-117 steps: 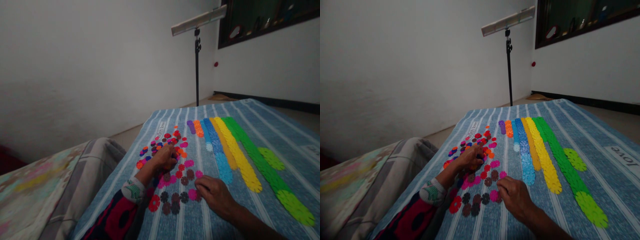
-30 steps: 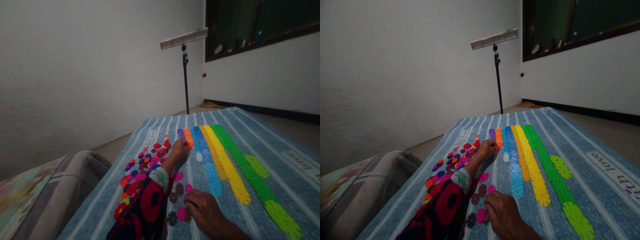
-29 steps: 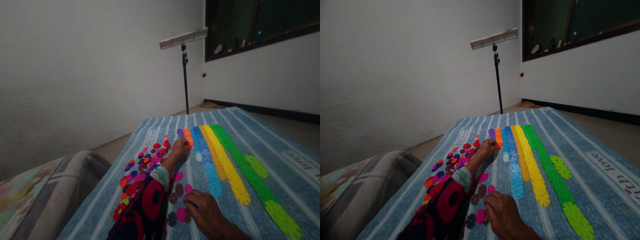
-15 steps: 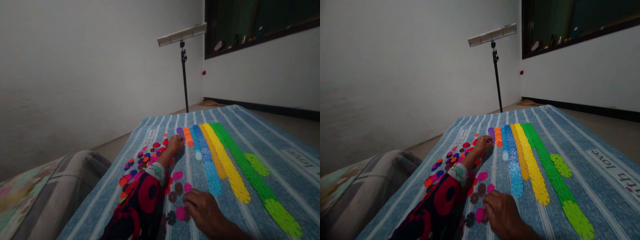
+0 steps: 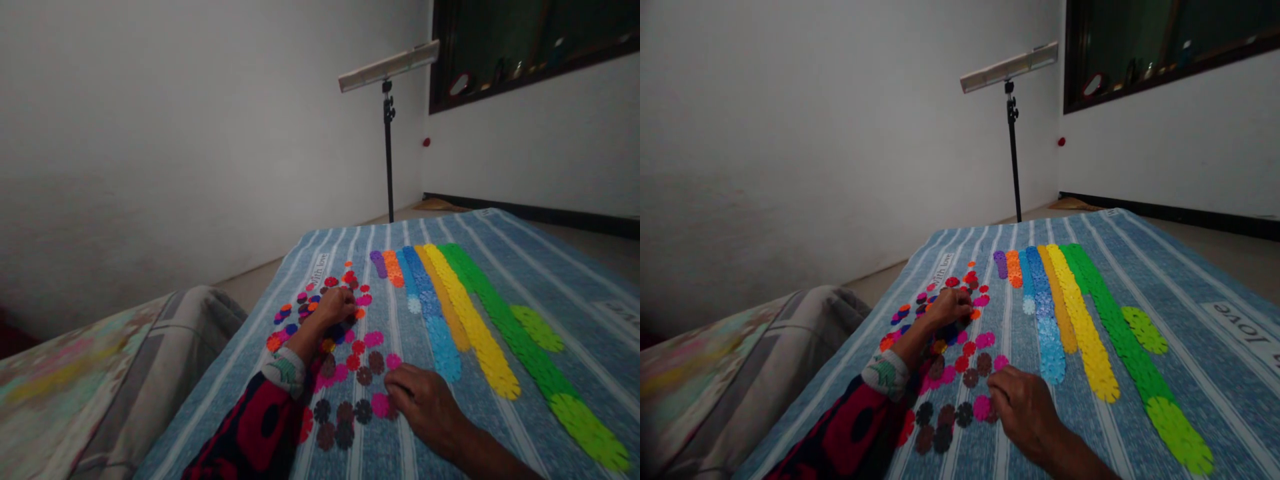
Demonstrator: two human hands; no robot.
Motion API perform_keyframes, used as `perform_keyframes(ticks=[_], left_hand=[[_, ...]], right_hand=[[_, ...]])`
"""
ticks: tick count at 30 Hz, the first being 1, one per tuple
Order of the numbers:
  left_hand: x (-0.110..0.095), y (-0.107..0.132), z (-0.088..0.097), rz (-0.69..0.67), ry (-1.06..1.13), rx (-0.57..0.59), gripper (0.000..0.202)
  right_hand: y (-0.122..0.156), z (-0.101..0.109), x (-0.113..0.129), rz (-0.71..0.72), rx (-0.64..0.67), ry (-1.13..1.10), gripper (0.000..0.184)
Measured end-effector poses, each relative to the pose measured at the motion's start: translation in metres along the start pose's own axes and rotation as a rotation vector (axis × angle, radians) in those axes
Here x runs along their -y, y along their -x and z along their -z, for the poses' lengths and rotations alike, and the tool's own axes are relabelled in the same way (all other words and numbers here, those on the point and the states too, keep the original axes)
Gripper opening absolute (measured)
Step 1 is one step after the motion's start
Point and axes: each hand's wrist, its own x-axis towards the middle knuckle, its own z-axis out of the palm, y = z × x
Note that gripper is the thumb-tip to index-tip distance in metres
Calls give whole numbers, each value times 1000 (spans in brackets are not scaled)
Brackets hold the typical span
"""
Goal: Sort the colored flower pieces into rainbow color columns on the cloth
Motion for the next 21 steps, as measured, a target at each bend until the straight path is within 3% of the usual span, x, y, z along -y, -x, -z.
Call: perform_keyframes(ticks=[6,12,21], left_hand=[[-9,4,-6,-1,-83,45,21],[-10,6,-9,27,4,25,17],[17,-4,-19,112,521,-110,12]], right_hand=[[0,-1,-2,14,7,7,25],[1,-3,-3,4,9,-1,25],[1,-3,-3,17,30,3,25]])
